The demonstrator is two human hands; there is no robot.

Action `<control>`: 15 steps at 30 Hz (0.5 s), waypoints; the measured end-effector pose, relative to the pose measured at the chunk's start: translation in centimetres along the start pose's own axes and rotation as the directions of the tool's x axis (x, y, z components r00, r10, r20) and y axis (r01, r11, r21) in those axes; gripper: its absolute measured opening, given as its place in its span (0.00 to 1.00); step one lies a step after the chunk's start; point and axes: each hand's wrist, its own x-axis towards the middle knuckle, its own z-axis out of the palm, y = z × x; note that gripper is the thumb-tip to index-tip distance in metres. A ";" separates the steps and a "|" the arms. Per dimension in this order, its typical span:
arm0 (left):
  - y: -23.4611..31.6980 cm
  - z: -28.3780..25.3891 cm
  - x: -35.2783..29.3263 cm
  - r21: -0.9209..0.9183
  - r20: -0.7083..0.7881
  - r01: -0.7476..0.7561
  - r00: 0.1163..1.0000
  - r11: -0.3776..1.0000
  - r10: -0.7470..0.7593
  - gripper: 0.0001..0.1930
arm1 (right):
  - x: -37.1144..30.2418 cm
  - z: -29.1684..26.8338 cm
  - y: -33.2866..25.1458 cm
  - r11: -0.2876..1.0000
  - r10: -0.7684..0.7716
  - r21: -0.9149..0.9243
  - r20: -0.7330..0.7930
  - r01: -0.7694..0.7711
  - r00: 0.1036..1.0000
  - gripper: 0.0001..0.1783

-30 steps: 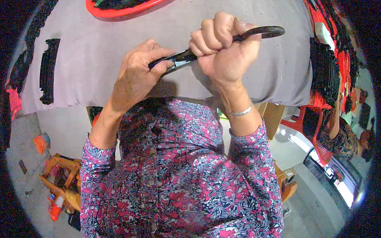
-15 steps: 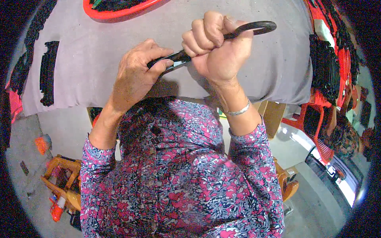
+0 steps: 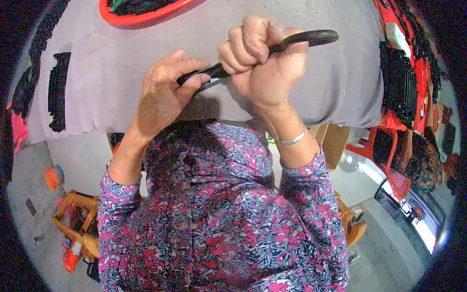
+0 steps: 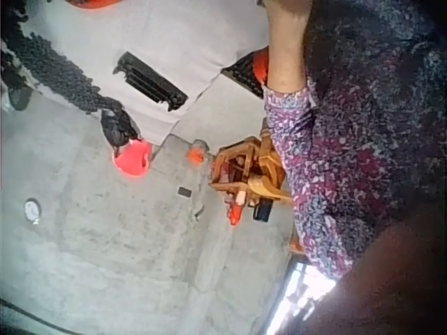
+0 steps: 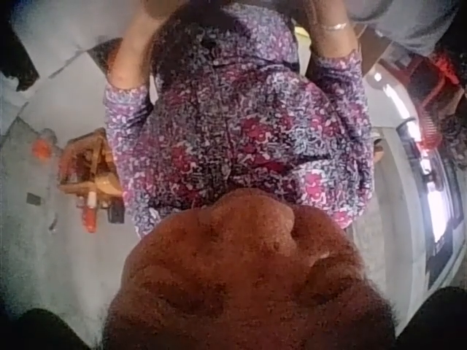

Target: The person assembles plastic components by placing green rods into plastic housings and pressing the pieces together using a metal tool.

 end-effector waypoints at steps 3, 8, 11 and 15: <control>-0.2 0.3 0.0 -0.039 -0.040 0.005 0.999 0.999 -0.006 0.07 | 0.0 0.2 0.0 1.000 0.000 0.011 -0.005 0.000 1.000 0.34; -0.5 0.5 0.0 -0.060 -0.057 -0.024 0.998 0.998 0.021 0.07 | 0.0 0.1 0.0 1.000 0.003 0.027 -0.010 -0.003 1.000 0.33; 0.1 0.2 0.1 -0.043 -0.043 0.015 0.999 0.999 -0.016 0.08 | -0.1 0.2 0.0 1.000 -0.001 -0.021 -0.026 0.000 1.000 0.32; 0.2 0.2 0.3 -0.022 -0.022 0.029 0.999 0.999 -0.030 0.08 | 0.0 0.1 0.1 1.000 0.009 0.001 -0.089 -0.009 0.996 0.31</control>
